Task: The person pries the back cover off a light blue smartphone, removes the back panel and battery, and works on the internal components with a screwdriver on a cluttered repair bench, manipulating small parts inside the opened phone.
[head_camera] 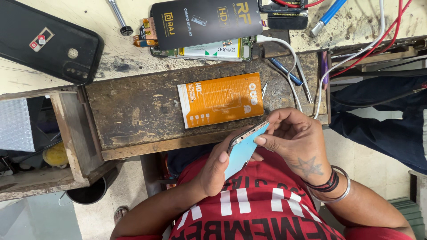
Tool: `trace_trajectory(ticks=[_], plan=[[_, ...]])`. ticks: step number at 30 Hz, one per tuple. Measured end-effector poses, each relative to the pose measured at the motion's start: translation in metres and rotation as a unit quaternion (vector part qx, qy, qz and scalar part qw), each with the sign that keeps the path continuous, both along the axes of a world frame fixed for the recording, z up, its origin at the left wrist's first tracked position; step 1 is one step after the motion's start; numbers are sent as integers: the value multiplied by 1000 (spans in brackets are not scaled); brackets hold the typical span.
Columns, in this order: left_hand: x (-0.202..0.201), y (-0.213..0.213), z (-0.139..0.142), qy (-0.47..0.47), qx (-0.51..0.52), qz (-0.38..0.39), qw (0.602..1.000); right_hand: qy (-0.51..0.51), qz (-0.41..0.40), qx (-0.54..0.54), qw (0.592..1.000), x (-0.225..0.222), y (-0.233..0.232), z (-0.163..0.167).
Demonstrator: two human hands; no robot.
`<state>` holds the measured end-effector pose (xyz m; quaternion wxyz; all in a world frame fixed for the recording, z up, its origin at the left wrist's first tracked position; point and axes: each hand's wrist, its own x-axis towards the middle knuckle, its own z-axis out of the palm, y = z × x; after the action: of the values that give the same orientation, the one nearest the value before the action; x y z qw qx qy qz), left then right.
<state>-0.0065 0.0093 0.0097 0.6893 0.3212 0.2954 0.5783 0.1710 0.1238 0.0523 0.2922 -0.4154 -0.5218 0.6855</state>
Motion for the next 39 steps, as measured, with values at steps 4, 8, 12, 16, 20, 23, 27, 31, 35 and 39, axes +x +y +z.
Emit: trace_trajectory(ticks=[4,8,12,16,20,23,27,31,35,39], plan=[[-1,3,5,-4,4,0,1000,-8,2,-1,1000,1,0,-1],[-2,5,7,2,7,2,1000,-19,-11,8,1000,1,0,-1],[-3,7,8,8,12,7,1000,-22,-14,20,999,1,0,0],[-4,8,9,-1,14,7,1000,-14,-18,-1,1000,-1,1,4],[-5,9,10,-5,14,8,1000,5,-12,-11,1000,-4,1,8],[-7,9,11,1,10,4,1000,-2,-6,-5,1000,-4,1,10],[-8,9,14,4,5,-1,1000,-7,2,10,1000,-4,2,12],[-8,10,15,-13,-1,-5,1000,-12,3,-5,1000,-5,1,13],[-8,10,13,-26,-1,-4,1000,-15,14,-7,1000,-6,1,15],[-9,8,9,6,-1,4,1000,-12,20,-40,999,-7,-2,14]])
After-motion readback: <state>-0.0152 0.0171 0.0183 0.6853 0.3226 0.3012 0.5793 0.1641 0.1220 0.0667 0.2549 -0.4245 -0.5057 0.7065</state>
